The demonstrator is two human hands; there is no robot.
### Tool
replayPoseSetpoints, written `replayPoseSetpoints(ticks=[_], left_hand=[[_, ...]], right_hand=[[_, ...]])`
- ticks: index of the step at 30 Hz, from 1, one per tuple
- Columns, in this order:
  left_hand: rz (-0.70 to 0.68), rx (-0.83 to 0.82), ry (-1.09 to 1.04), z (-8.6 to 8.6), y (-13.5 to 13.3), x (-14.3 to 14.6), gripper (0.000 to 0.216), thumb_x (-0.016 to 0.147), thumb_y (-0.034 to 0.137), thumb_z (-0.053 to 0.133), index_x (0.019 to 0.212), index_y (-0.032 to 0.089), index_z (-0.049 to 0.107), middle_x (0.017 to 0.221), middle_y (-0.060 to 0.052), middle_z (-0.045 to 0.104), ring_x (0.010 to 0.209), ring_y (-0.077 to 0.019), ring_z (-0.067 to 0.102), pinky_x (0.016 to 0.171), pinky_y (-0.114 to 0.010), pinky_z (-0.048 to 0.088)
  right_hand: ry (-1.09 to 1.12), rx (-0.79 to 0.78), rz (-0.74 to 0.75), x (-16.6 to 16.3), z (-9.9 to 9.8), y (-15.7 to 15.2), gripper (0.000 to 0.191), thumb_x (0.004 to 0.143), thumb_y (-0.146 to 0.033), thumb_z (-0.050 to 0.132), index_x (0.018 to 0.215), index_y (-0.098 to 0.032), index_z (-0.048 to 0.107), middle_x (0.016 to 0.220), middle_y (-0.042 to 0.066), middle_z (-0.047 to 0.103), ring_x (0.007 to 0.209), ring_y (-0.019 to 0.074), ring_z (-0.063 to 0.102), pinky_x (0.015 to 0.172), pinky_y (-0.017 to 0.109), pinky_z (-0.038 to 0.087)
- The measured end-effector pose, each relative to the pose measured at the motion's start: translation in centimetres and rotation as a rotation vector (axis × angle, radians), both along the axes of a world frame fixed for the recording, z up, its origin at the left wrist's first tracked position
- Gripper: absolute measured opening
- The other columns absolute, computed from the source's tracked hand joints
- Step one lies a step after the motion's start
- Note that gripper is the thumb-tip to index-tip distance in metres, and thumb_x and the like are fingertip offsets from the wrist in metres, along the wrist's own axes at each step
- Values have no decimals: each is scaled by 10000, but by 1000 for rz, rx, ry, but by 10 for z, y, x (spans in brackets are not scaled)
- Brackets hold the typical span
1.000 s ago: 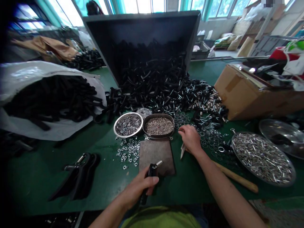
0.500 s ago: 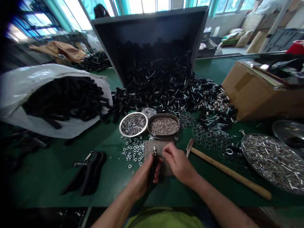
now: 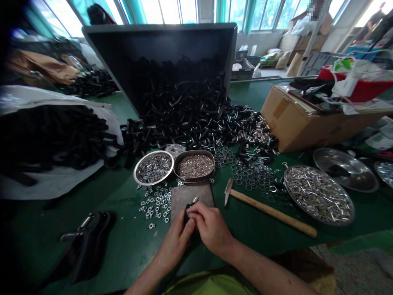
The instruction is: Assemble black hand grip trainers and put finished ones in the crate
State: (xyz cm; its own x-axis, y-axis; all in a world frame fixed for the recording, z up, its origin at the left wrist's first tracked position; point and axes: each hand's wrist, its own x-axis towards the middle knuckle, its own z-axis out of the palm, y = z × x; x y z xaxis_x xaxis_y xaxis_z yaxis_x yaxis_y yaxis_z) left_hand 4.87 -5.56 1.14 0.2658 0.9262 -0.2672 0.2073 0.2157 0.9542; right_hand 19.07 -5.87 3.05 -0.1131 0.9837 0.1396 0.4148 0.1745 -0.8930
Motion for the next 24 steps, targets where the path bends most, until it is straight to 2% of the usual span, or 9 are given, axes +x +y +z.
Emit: replayPoseSetpoints(ticks=[2, 5, 8, 12, 15, 17, 20, 22, 24], left_hand=[[-42, -38, -4, -1, -1, 0, 428, 812, 560, 520, 982, 171, 568, 851, -66, 606, 757, -180, 554, 641, -262, 432], [-114, -225, -77, 1, -5, 2, 546, 809, 662, 416, 1017, 167, 515, 631, 16, 496, 514, -123, 451, 464, -227, 356], [-108, -266, -104, 4, -7, 2, 577, 801, 689, 396, 1017, 163, 491, 589, 44, 444, 491, -104, 423, 464, -216, 344], [-142, -217, -40, 9, -3, -4, 561, 826, 656, 387, 1067, 162, 500, 627, 18, 501, 529, -122, 468, 517, -235, 396], [-186, -58, 50, 11, 2, -9, 447, 856, 561, 420, 1061, 179, 528, 854, -67, 622, 738, -180, 576, 674, -276, 456], [-204, 34, 123, 11, 5, -11, 351, 862, 477, 450, 1034, 184, 541, 1000, -96, 634, 904, -217, 585, 782, -299, 448], [-207, 49, 192, 10, 8, -12, 301, 851, 427, 464, 1008, 185, 548, 1001, -96, 646, 939, -241, 587, 797, -319, 441], [-177, 35, 183, 9, 11, -12, 295, 835, 440, 495, 976, 190, 565, 971, -88, 652, 919, -242, 589, 791, -322, 438], [-145, 2, 114, 9, 15, -11, 306, 806, 475, 543, 916, 193, 586, 920, -76, 649, 874, -229, 586, 751, -303, 440]], right_hand=[[-13, 86, -41, -1, -6, -3, 183, 864, -130, 470, 917, -201, 630, 793, 8, 700, 723, 115, 663, 647, 197, 479], [-120, 292, -81, -2, -13, -5, 160, 880, -159, 481, 919, -199, 632, 746, 12, 708, 651, 117, 661, 617, 208, 477], [-230, 450, -73, -2, -15, -3, 167, 894, -167, 462, 903, -192, 626, 681, 13, 690, 595, 120, 640, 587, 229, 463], [-314, 544, -11, 0, -15, 0, 187, 886, -153, 443, 886, -181, 629, 593, 8, 640, 510, 124, 584, 527, 249, 419], [-154, 337, 10, 0, -15, 1, 175, 869, -156, 467, 877, -201, 637, 673, 10, 678, 592, 117, 624, 584, 227, 444], [20, 60, 20, -1, -14, 1, 187, 862, -163, 474, 888, -210, 653, 708, -3, 677, 602, 101, 618, 575, 200, 442], [229, -298, 65, -3, -10, 0, 201, 866, -211, 480, 907, -195, 677, 608, -33, 588, 481, 74, 523, 478, 181, 392], [268, -389, 94, -3, -5, 2, 205, 871, -252, 488, 895, -182, 680, 548, -51, 521, 446, 66, 477, 455, 177, 366], [213, -396, 177, 2, 2, 12, 232, 888, -289, 477, 881, -175, 679, 518, -57, 492, 448, 67, 476, 469, 180, 372]])
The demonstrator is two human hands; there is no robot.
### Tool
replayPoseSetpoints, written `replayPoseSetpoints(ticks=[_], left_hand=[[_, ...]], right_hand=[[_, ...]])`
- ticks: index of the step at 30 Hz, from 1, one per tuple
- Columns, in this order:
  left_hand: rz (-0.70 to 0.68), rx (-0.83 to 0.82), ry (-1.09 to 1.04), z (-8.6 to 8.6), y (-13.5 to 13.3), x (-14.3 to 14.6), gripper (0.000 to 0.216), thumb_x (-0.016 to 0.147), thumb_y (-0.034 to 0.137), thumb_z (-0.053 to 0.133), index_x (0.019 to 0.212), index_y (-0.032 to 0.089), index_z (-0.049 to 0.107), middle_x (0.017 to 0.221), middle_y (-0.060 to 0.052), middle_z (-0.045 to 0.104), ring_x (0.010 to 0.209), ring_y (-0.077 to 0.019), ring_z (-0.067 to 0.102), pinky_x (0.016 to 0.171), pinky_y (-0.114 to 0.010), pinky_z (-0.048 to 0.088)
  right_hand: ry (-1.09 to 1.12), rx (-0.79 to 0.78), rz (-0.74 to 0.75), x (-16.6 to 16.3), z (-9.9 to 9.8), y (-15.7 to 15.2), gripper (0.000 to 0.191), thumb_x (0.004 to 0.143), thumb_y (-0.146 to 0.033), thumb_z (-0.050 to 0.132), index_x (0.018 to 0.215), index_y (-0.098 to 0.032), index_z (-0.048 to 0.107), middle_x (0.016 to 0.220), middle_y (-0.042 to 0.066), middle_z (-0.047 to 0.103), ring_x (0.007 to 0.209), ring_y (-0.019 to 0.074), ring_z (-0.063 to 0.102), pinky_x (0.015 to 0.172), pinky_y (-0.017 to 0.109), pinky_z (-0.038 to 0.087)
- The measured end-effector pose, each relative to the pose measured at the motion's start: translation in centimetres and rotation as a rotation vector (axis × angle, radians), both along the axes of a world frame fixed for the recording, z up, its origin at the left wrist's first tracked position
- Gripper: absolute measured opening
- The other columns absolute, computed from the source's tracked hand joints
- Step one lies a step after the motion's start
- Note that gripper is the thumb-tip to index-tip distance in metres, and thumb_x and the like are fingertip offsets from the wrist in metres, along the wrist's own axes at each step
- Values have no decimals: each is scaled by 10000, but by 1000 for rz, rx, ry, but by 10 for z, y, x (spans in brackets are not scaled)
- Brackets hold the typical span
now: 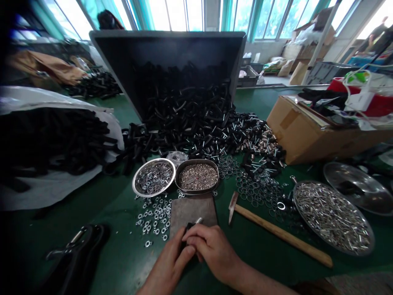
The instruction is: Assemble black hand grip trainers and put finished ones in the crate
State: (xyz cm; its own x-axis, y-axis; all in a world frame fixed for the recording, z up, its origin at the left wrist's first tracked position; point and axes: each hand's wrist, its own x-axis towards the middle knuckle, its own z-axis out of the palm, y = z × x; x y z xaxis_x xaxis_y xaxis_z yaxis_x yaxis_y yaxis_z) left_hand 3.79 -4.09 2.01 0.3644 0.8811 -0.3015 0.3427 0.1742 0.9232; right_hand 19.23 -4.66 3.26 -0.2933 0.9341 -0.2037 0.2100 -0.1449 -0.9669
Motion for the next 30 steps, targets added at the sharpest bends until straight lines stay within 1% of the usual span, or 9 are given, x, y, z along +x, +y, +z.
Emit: replayPoseSetpoints(ticks=[3, 6, 9, 12, 14, 17, 20, 26, 30], left_hand=[[83, -239, -181, 1, 6, 3, 387, 779, 572, 545, 861, 195, 569, 691, -13, 569, 609, -144, 513, 506, -224, 365], [252, -480, -373, -1, 12, 5, 469, 731, 639, 571, 860, 191, 520, 582, 56, 423, 450, -66, 334, 397, -171, 190], [419, -576, -517, -5, 18, 6, 610, 673, 725, 559, 911, 164, 532, 626, 42, 459, 451, -52, 332, 379, -156, 195], [571, -735, -642, -8, 24, 4, 649, 715, 758, 462, 876, 136, 551, 604, 28, 470, 434, -51, 338, 372, -156, 214], [663, -818, -740, -6, 29, 2, 520, 787, 651, 485, 803, 134, 542, 571, 33, 450, 428, -52, 346, 385, -158, 238], [717, -843, -943, 0, 34, -3, 306, 847, 406, 490, 691, 144, 502, 539, 27, 432, 443, -67, 373, 427, -175, 295], [694, -806, -1089, 1, 38, -7, 223, 806, 282, 468, 630, 146, 489, 529, 6, 439, 466, -86, 394, 478, -205, 346], [688, -775, -1165, 1, 38, -3, 196, 764, 273, 481, 634, 136, 533, 526, -13, 468, 500, -110, 433, 529, -233, 379], [697, -720, -1147, 9, 30, 7, 128, 725, 224, 530, 687, 113, 581, 583, -14, 528, 520, -101, 471, 552, -228, 391]], right_hand=[[-166, 102, 123, 22, 14, 47, 342, 941, -351, 375, 925, -181, 672, 463, -63, 474, 427, 84, 477, 476, 197, 397], [-702, 493, -266, 61, 22, 126, 292, 930, -318, 403, 932, -189, 665, 676, 3, 618, 635, 124, 583, 619, 242, 462], [-888, 554, -491, 100, 23, 203, 271, 865, -250, 499, 1088, -146, 614, 1096, 151, 590, 1019, 250, 535, 797, 364, 441], [-982, 544, -547, 124, 18, 246, 280, 804, -190, 555, 1068, -122, 618, 1117, 191, 563, 1050, 321, 502, 787, 423, 429], [-1010, 539, -553, 131, 16, 256, 248, 794, -161, 548, 1024, -125, 632, 1069, 180, 578, 1010, 319, 521, 781, 431, 427], [-1013, 557, -571, 128, 18, 247, 265, 805, -140, 513, 1046, -123, 623, 1108, 174, 561, 1017, 300, 527, 828, 437, 419], [-892, 661, -521, 109, 28, 206, 225, 795, -162, 552, 1000, -145, 641, 1067, 132, 589, 983, 252, 556, 854, 402, 444], [-427, 727, -36, 38, 51, 73, 167, 832, -216, 574, 982, -249, 641, 1016, 52, 649, 943, 195, 616, 817, 355, 522], [-390, 810, 96, 3, 41, 33, 239, 860, -135, 478, 1013, -234, 631, 989, 66, 659, 910, 173, 637, 786, 317, 542]])
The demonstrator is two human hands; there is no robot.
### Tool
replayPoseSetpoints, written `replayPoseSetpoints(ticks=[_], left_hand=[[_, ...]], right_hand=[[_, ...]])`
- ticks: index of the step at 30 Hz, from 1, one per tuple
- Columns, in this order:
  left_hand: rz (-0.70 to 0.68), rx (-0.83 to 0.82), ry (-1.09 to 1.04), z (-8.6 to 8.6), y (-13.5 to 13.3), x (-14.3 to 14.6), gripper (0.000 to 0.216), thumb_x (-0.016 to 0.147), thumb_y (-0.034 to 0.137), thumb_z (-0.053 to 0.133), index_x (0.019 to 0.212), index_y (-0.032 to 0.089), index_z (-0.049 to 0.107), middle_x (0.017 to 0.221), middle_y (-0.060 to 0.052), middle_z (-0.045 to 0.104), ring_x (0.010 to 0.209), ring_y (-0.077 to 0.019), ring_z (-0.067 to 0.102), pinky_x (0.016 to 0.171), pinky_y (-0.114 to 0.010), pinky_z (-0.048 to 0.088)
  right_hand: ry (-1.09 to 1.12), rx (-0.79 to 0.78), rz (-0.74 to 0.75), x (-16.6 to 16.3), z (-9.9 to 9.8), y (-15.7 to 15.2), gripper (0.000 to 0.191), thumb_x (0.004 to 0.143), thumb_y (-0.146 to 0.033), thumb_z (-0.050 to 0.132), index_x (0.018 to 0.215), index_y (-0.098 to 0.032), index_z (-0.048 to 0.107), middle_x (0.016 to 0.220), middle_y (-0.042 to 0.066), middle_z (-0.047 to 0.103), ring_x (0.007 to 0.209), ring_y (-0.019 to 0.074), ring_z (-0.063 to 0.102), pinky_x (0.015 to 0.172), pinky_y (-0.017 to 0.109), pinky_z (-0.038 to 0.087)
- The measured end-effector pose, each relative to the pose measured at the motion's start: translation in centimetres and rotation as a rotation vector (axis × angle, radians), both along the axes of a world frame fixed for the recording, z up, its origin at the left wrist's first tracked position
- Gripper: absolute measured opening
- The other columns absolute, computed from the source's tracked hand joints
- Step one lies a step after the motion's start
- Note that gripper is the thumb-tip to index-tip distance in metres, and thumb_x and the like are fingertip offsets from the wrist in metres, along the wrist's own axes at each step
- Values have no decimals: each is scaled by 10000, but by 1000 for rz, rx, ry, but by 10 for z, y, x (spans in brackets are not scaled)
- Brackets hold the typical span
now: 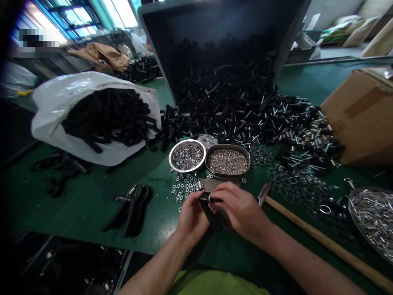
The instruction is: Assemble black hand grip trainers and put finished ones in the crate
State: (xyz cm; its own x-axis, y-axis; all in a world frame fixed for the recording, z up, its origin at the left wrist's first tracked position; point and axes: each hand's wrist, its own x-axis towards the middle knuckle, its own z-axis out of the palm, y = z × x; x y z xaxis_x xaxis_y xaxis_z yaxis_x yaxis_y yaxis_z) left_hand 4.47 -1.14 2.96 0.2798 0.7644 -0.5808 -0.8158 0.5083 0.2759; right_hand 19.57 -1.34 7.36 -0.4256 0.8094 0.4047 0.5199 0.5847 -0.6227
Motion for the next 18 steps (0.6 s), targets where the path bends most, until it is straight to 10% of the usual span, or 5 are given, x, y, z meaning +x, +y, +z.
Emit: replayPoseSetpoints(ticks=[4, 10, 14, 18], left_hand=[[81, 91, 102, 4, -12, 4, 100, 699, 217, 604, 736, 125, 595, 678, 3, 575, 594, -93, 506, 610, -217, 408], [94, 311, 315, 1, -22, -2, 126, 755, 233, 594, 842, 146, 621, 785, -3, 605, 702, -112, 526, 671, -226, 412], [144, 269, 328, 0, -22, -2, 133, 725, 270, 599, 748, 140, 612, 735, -4, 581, 680, -114, 512, 647, -222, 402], [105, 348, 413, 1, -24, -2, 125, 737, 275, 596, 746, 151, 604, 705, 12, 562, 631, -106, 482, 636, -223, 392]], right_hand=[[-2, 35, -74, -15, -12, -5, 206, 882, -194, 453, 979, -193, 634, 956, 103, 663, 885, 200, 643, 778, 339, 534], [41, -508, -170, -20, -7, -10, 272, 936, -354, 366, 1107, -200, 511, 537, -36, 583, 477, 152, 588, 486, 264, 486], [14, -163, -60, -19, -8, -15, 278, 862, -271, 494, 1132, -209, 509, 1024, 97, 664, 935, 221, 638, 792, 365, 511], [27, -370, -151, -21, -8, -16, 236, 941, -295, 322, 1029, -206, 522, 635, 13, 635, 572, 166, 631, 541, 279, 494]])
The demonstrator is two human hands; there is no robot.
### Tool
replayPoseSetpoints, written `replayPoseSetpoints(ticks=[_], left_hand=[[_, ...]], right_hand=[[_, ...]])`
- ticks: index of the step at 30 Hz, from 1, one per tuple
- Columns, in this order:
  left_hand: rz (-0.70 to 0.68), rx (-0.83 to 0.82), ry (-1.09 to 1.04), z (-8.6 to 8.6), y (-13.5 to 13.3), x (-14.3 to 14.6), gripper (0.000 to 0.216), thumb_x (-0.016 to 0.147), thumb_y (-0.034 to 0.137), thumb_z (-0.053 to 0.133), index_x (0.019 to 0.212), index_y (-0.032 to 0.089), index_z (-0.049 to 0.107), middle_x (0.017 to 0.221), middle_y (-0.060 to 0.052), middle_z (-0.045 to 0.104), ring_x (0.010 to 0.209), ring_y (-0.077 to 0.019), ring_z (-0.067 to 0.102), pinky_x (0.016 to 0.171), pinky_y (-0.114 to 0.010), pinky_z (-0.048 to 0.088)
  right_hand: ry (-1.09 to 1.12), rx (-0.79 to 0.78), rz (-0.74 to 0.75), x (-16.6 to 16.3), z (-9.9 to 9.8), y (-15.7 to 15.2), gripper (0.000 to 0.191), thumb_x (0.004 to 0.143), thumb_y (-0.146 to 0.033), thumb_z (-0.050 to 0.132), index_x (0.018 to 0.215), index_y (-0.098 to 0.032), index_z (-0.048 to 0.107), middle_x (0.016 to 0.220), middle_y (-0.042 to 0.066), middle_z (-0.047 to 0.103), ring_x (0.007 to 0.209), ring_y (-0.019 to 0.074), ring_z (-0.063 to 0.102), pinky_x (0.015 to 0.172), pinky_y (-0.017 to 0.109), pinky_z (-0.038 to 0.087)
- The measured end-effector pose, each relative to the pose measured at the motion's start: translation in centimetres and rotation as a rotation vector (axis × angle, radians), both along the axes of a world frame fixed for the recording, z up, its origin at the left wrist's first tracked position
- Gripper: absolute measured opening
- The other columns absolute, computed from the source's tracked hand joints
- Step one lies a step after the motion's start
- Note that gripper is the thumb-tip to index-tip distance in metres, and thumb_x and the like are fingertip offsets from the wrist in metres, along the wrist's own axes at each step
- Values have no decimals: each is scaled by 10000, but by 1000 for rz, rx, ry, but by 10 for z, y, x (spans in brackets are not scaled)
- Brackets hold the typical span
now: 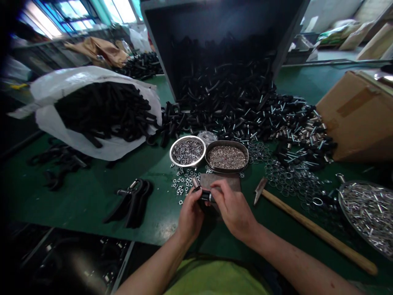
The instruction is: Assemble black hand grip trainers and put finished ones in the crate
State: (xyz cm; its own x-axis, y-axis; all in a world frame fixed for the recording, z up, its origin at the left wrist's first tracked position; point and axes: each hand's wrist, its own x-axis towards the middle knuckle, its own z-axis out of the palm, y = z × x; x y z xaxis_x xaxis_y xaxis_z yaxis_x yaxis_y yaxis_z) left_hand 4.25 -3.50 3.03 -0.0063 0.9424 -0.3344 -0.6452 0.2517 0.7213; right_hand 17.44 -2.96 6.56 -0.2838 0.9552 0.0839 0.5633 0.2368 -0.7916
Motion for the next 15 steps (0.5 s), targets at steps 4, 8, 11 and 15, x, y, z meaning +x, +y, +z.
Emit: replayPoseSetpoints(ticks=[4, 8, 11, 15], left_hand=[[16, -15, -9, 1, -1, -1, 131, 746, 280, 587, 760, 151, 609, 749, 1, 576, 684, -118, 504, 657, -224, 397], [-4, 27, 15, 2, -2, -4, 111, 758, 263, 582, 780, 157, 608, 730, 13, 566, 675, -114, 494, 651, -218, 392], [-73, 75, 108, 4, -3, -7, 136, 783, 273, 562, 831, 155, 610, 744, 8, 577, 691, -124, 507, 671, -225, 398], [-133, 39, 178, 7, -4, -10, 221, 784, 310, 582, 968, 187, 571, 821, -5, 613, 742, -154, 553, 706, -250, 410]], right_hand=[[-17, 17, 35, 0, 1, -1, 272, 888, -347, 463, 1119, -210, 501, 773, 38, 682, 693, 191, 653, 620, 318, 510], [20, 10, 71, 1, 1, -5, 248, 915, -311, 390, 1093, -207, 528, 779, 51, 684, 730, 189, 651, 668, 329, 512], [49, -147, 44, 3, 2, -7, 279, 903, -348, 437, 1132, -204, 508, 722, 26, 666, 638, 168, 634, 573, 285, 499], [314, -226, -49, -5, 0, -8, 259, 842, -392, 532, 1039, -225, 545, 851, 52, 650, 750, 182, 631, 610, 300, 509]])
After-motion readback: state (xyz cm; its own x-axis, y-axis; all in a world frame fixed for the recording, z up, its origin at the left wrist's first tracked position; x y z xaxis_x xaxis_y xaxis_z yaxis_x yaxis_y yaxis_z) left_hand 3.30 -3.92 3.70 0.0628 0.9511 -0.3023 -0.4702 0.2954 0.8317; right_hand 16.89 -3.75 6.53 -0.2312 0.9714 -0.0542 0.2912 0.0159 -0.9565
